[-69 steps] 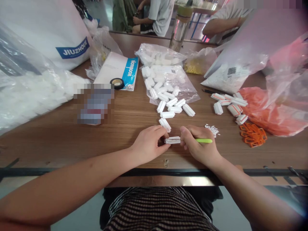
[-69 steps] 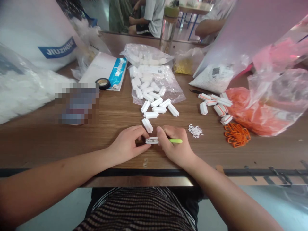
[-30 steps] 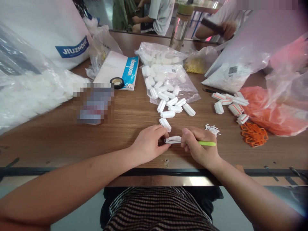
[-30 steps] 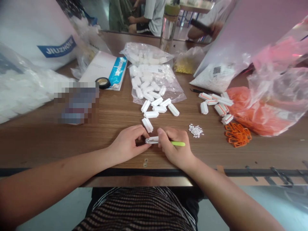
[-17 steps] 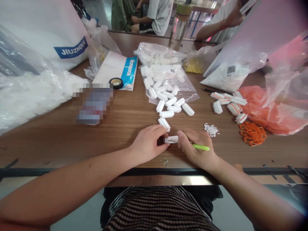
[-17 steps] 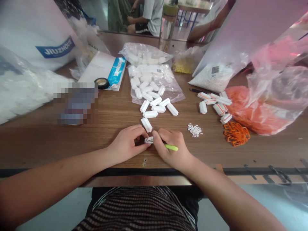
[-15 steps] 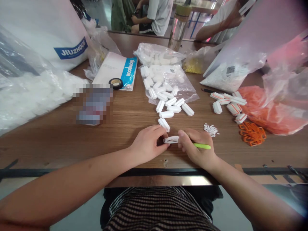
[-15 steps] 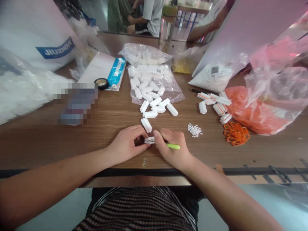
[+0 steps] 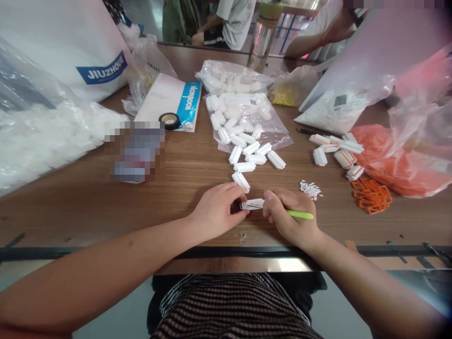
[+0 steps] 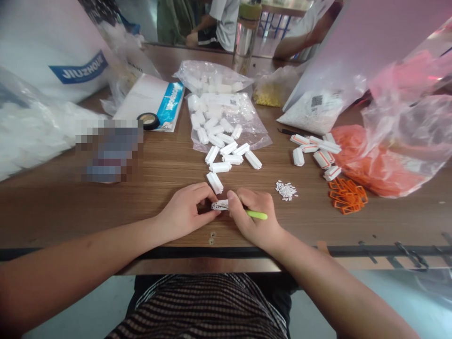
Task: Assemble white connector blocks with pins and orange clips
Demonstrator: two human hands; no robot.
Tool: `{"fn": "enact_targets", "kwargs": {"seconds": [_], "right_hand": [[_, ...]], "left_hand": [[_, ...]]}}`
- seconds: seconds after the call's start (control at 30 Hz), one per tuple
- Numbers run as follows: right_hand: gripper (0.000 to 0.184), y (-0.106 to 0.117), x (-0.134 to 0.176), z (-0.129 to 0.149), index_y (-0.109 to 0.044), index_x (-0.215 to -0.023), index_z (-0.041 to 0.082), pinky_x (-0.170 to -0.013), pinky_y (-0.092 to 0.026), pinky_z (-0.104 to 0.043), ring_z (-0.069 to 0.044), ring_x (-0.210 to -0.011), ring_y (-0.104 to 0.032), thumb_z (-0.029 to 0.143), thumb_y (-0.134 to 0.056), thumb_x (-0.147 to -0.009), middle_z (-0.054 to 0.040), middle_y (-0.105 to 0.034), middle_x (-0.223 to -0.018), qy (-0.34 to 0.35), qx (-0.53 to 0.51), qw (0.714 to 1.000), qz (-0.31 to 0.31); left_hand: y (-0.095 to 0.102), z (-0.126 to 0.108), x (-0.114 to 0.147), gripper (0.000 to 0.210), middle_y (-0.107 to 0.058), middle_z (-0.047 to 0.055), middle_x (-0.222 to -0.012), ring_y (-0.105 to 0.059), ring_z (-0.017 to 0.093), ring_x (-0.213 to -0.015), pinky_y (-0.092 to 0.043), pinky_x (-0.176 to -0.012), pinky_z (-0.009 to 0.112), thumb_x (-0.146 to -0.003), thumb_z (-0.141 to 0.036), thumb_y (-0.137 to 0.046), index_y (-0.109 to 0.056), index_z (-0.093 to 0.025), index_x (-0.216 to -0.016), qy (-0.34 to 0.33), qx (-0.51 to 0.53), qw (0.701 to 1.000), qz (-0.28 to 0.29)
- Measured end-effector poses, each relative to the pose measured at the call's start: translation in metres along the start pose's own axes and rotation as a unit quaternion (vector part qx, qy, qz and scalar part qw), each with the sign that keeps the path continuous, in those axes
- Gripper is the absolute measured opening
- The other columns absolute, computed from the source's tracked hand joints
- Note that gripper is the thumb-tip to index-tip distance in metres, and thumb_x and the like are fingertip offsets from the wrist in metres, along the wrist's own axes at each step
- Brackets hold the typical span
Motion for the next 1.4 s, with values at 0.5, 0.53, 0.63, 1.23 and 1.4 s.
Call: {"fn": "enact_targets", "kwargs": {"seconds": [0.5,0.53,0.63,1.23,1.4], "right_hand": [[0.037,0.001,0.003,-0.001,-0.058,-0.057,0.018,-0.048,-0.039,-0.025,-0.006,-0.043,-0.048,0.021,-0.053,-0.094,0.0036,-0.053,-0.049,0.001,0.003,1.000,-0.024],[0.037,0.001,0.003,0.000,-0.058,-0.057,0.019,-0.048,-0.039,-0.025,-0.007,-0.043,-0.048,0.021,-0.053,-0.094,0.0036,-0.053,-0.049,-0.001,0.004,1.000,-0.021],[0.039,0.000,0.001,0.002,-0.057,-0.056,0.019,-0.046,-0.037,-0.026,-0.007,-0.042,-0.046,0.023,-0.052,-0.094,0.0034,-0.050,-0.047,0.002,0.018,1.000,-0.012],[0.039,0.003,0.003,-0.008,-0.058,-0.056,0.018,-0.049,-0.039,-0.025,-0.007,-0.044,-0.049,0.023,-0.053,-0.095,0.0028,-0.056,-0.053,-0.059,-0.037,0.997,-0.021],[0.040,0.002,0.004,-0.004,-0.056,-0.055,0.018,-0.048,-0.039,-0.025,-0.007,-0.044,-0.048,0.023,-0.053,-0.095,0.0029,-0.054,-0.050,-0.039,-0.022,0.999,-0.019]], "left_hand": [[0.001,0.000,0.000,0.013,-0.059,-0.002,-0.080,-0.054,0.016,-0.074,-0.041,-0.066,0.030,-0.081,-0.024,-0.070,-0.058,-0.020,-0.082,0.004,0.001,1.000,0.002],[0.001,-0.001,0.000,0.013,-0.059,-0.002,-0.080,-0.055,0.016,-0.074,-0.041,-0.067,0.030,-0.081,-0.024,-0.070,-0.058,-0.020,-0.082,0.004,0.001,1.000,0.003],[0.001,-0.001,0.000,0.014,-0.059,-0.001,-0.081,-0.055,0.016,-0.074,-0.042,-0.066,0.030,-0.080,-0.023,-0.071,-0.058,-0.019,-0.082,0.005,0.002,1.000,0.002],[0.002,-0.002,0.000,0.011,-0.057,-0.001,-0.079,-0.053,0.015,-0.072,-0.041,-0.065,0.030,-0.082,-0.026,-0.068,-0.059,-0.019,-0.083,0.001,-0.002,1.000,0.003],[0.002,-0.003,0.000,0.011,-0.058,-0.001,-0.079,-0.054,0.015,-0.072,-0.042,-0.065,0.030,-0.081,-0.024,-0.069,-0.059,-0.019,-0.082,0.002,-0.001,1.000,0.007]]}}
Point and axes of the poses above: each hand's wrist, its own x-axis away from the middle knuckle, its own y-axis out of the back of the hand, z = x × y, the point moved 3 cm from there along -x, towards the middle knuckle
